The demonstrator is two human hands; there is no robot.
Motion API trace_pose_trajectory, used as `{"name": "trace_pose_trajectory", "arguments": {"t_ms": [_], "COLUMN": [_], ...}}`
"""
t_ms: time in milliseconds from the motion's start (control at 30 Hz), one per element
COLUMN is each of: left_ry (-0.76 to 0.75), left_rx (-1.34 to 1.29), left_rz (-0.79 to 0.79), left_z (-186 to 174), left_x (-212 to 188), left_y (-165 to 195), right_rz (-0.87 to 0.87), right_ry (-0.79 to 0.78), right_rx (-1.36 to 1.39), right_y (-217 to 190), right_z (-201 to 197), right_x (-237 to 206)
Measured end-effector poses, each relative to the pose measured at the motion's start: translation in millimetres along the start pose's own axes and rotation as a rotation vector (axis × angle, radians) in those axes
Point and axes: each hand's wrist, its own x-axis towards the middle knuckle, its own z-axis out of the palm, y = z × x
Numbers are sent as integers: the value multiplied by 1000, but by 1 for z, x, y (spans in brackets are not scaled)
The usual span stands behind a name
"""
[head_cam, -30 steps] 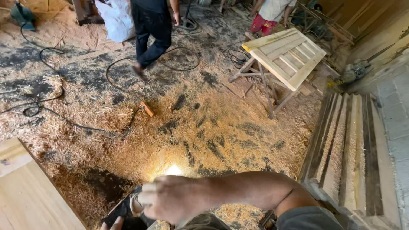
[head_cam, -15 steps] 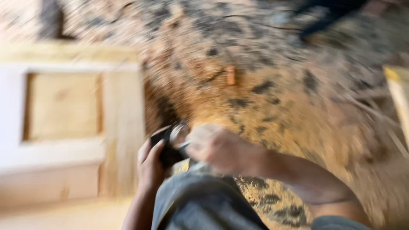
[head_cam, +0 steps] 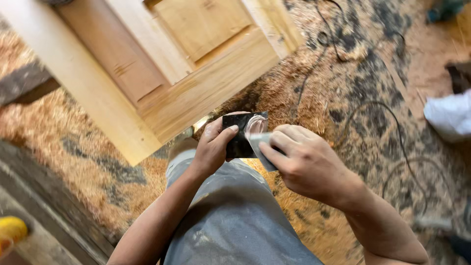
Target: The person applies wood filler to the seams of a paneled wooden door. They scoop filler from a can onto a plastic spreader card and press the filler into the gaps between the door panels, working along the joints.
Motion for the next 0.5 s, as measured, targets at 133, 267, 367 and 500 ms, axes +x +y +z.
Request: {"name": "trace_pose_trajectory", "arguments": {"t_ms": [133, 267, 367, 500], "left_ry": [117, 206, 221, 205], "left_rx": [-32, -97, -138, -236], "left_rz": [53, 102, 101, 138], "left_z": [-19, -51, -82, -123], "left_x": [0, 5, 3, 13], "left_y": [-8, -5, 3, 24], "right_rz": [-53, -229, -182, -290], "right_ry": [-126, -79, -134, -47], "right_rx": [-114, -43, -43, -143], "right_y": [24, 24, 27, 10], "right_z": [13, 34, 38, 60], "right_x": [37, 74, 107, 165]}}
